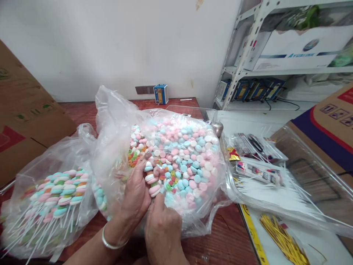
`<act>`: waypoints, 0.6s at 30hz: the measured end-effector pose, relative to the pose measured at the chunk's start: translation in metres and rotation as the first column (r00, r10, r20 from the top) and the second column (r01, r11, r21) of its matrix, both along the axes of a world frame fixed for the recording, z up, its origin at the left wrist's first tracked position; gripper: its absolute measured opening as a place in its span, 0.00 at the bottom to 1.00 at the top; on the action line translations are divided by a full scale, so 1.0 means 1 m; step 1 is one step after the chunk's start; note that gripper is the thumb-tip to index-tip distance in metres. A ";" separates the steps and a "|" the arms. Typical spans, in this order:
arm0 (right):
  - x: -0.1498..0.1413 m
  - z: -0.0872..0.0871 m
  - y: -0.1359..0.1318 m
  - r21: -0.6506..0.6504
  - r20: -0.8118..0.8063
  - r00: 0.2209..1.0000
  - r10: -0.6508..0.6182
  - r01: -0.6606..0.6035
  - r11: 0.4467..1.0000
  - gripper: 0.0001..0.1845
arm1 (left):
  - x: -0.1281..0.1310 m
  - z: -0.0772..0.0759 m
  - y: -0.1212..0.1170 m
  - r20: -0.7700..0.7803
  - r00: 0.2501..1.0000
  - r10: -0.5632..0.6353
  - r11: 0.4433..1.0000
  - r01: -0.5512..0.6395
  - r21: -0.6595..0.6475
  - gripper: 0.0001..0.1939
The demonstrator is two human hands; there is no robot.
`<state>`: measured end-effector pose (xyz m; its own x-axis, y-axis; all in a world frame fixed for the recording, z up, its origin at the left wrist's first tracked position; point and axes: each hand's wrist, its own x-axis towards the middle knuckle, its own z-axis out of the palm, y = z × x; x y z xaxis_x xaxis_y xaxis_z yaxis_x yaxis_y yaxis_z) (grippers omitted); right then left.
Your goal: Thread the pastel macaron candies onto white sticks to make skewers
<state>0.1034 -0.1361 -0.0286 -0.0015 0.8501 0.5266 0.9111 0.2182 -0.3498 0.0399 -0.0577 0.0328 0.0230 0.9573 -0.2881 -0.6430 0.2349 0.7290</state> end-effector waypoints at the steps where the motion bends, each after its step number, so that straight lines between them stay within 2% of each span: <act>1: -0.001 -0.001 0.000 0.012 0.035 0.999 -0.007 0.007 1.000 0.14 | 0.000 -0.001 -0.002 0.005 1.000 0.031 1.000 -0.031 0.004 0.17; 5: -0.001 0.001 0.001 0.050 0.105 0.994 -0.014 0.008 0.999 0.14 | -0.001 -0.006 -0.012 -0.030 0.996 0.082 0.996 -0.080 0.050 0.22; 9: -0.001 0.009 0.004 0.025 0.122 0.990 0.071 -0.074 0.997 0.14 | -0.004 -0.010 -0.020 -0.076 0.990 0.120 0.989 -0.113 0.098 0.24; 12: 0.002 0.025 0.008 -0.038 0.053 0.961 0.272 -0.270 0.962 0.13 | -0.019 -0.006 -0.028 -0.185 0.968 0.168 0.980 -0.145 0.134 0.24; 14: 0.011 0.039 0.013 -0.129 -0.066 0.889 0.452 -0.457 0.880 0.13 | -0.038 0.005 -0.036 -0.267 0.938 0.223 0.964 -0.171 0.206 0.23; 15: 0.019 0.045 0.017 -0.154 -0.134 0.852 0.507 -0.523 0.838 0.13 | -0.052 0.012 -0.040 -0.316 0.908 0.274 0.945 -0.193 0.263 0.22; 16: 0.028 0.049 0.021 -0.148 -0.209 0.843 0.495 -0.527 0.837 0.13 | -0.068 0.021 -0.045 -0.390 0.850 0.353 0.916 -0.230 0.329 0.20; 17: 0.037 0.051 0.026 -0.146 -0.282 0.853 0.438 -0.490 0.860 0.14 | -0.086 0.028 -0.049 -0.465 0.758 0.458 0.867 -0.266 0.421 0.18; 18: 0.047 0.051 0.030 -0.156 -0.321 0.878 0.354 -0.418 0.895 0.15 | -0.106 0.035 -0.051 -0.529 0.613 0.587 0.796 -0.320 0.513 0.17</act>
<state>0.1500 -0.1059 0.0220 -0.2346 0.9031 0.3597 0.6277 0.4233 -0.6533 -0.0659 -0.1090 0.0678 -0.5008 0.8177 0.2839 0.0570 -0.2961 0.9534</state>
